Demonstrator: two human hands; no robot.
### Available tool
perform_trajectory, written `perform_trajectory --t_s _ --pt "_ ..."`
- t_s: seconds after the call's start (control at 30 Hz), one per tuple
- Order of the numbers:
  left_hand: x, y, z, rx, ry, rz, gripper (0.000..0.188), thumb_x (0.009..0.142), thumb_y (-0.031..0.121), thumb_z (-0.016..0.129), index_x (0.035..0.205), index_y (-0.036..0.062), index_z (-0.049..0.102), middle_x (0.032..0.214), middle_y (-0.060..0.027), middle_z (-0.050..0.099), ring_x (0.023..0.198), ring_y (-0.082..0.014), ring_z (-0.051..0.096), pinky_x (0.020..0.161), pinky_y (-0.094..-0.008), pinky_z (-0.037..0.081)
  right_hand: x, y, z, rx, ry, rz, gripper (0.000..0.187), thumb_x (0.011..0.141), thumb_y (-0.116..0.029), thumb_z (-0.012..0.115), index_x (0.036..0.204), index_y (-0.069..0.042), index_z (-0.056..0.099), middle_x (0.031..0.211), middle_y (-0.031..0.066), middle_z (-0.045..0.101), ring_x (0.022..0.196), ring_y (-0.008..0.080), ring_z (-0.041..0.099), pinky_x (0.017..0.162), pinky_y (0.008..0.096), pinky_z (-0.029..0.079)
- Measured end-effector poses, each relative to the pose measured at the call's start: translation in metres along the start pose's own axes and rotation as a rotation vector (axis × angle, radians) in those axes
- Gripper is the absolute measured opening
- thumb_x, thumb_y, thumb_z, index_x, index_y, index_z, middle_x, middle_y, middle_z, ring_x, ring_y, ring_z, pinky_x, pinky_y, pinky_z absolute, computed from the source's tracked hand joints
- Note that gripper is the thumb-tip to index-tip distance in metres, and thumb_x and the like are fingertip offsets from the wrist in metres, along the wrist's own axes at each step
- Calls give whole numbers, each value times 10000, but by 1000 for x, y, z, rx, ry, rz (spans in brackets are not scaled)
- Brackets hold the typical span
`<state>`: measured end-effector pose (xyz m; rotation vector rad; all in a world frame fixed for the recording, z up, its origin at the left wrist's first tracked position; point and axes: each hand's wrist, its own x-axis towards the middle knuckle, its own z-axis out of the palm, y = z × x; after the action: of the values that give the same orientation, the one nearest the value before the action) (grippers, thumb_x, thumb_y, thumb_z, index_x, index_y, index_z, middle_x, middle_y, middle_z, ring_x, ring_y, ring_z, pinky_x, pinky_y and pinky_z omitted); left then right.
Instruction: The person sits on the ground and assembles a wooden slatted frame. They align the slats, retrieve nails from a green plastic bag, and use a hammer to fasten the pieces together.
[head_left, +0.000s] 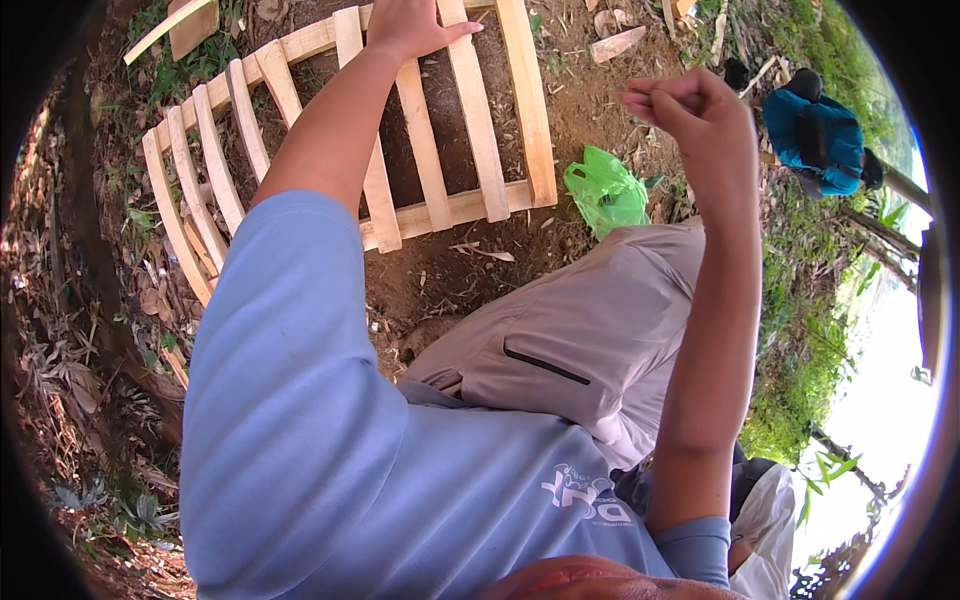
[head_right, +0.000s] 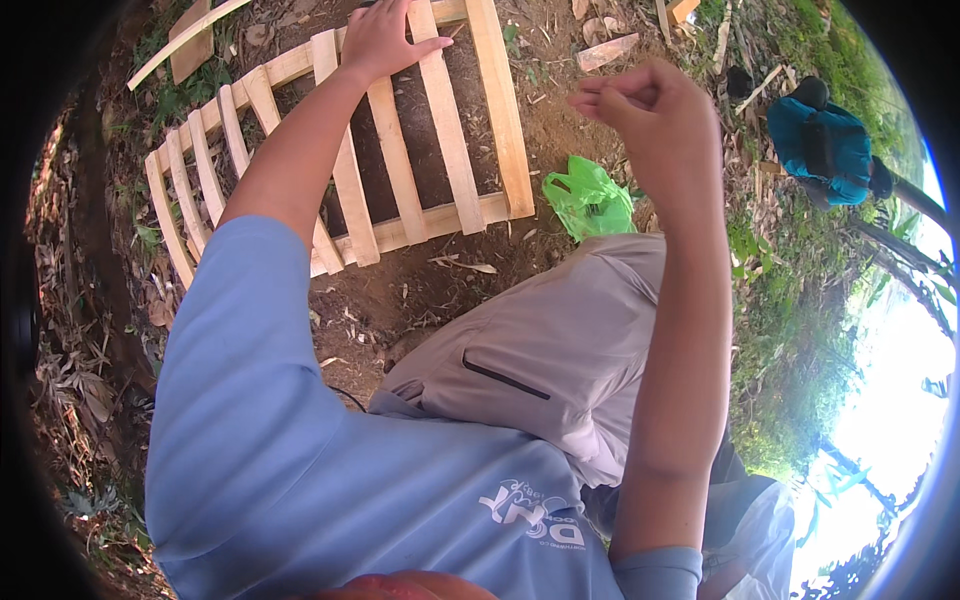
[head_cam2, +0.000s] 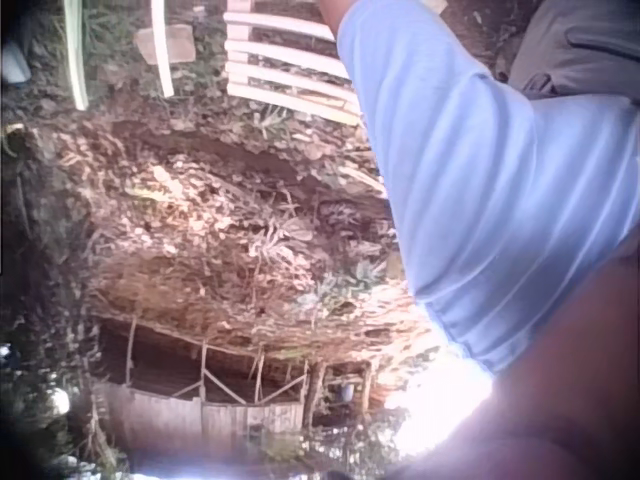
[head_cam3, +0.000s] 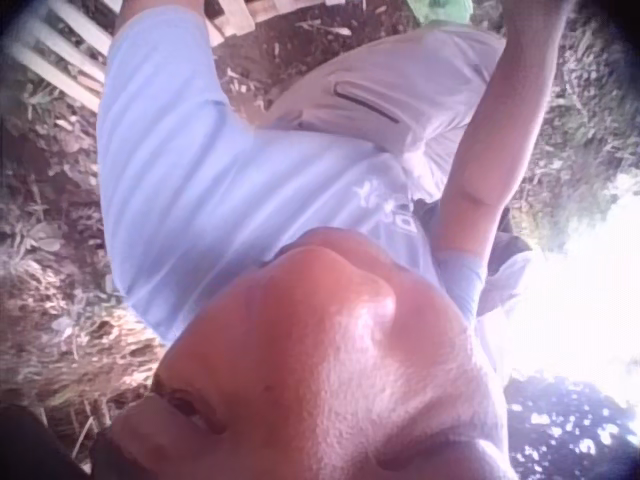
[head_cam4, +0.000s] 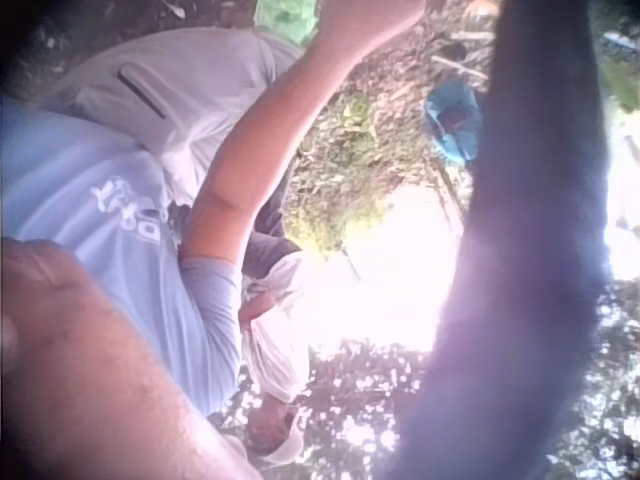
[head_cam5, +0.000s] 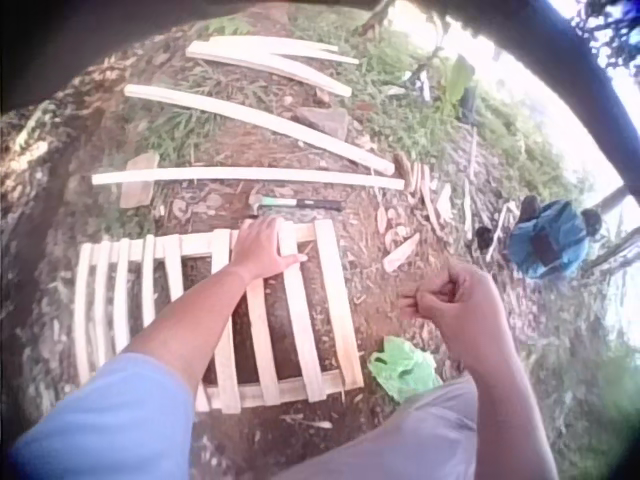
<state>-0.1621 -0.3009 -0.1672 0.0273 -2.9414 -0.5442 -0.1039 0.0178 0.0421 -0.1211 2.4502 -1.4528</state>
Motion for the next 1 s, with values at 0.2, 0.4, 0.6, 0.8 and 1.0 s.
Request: perform_trajectory --t_s 0.2,0.4,0.6,0.8,1.0 --pt "1 -5 14 33 51 18 974 756 698 849 1379 -9 603 1381 -215 655 1344 -384 579 1174 -494 409 0 71 96 204 -251 445 85 983 22 673 994 106 671 990 235 792 881 268 818 763 323 672" --pt "5 -7 25 77 71 41 1009 767 712 842 1419 -18 596 1448 -225 640 1402 -370 560 1199 -479 394 -9 141 143 -888 -672 236 267 909 -130 671 1080 39 788 1171 217 793 1070 387 777 919 464 615" --pt "11 -33 48 189 169 189 968 838 839 713 1450 96 609 1408 -98 694 1323 -251 643 1153 -451 426 -20 138 156 -845 -694 423 364 959 -213 602 1243 -110 806 1319 123 771 1243 335 729 1016 459 582" --pt "8 -33 43 158 141 168 978 830 840 720 1462 102 606 1400 -98 698 1319 -246 644 1157 -443 419 -19 111 155 -846 -672 434 398 967 -340 649 1244 -101 805 1302 115 776 1226 319 737 1004 464 590" --pt "13 -34 49 116 172 194 952 803 850 737 1401 115 647 1360 -86 718 1270 -236 663 1133 -420 414 -14 127 162 -855 -660 348 368 927 -335 704 1193 -113 828 1230 107 797 1158 304 764 955 447 612"
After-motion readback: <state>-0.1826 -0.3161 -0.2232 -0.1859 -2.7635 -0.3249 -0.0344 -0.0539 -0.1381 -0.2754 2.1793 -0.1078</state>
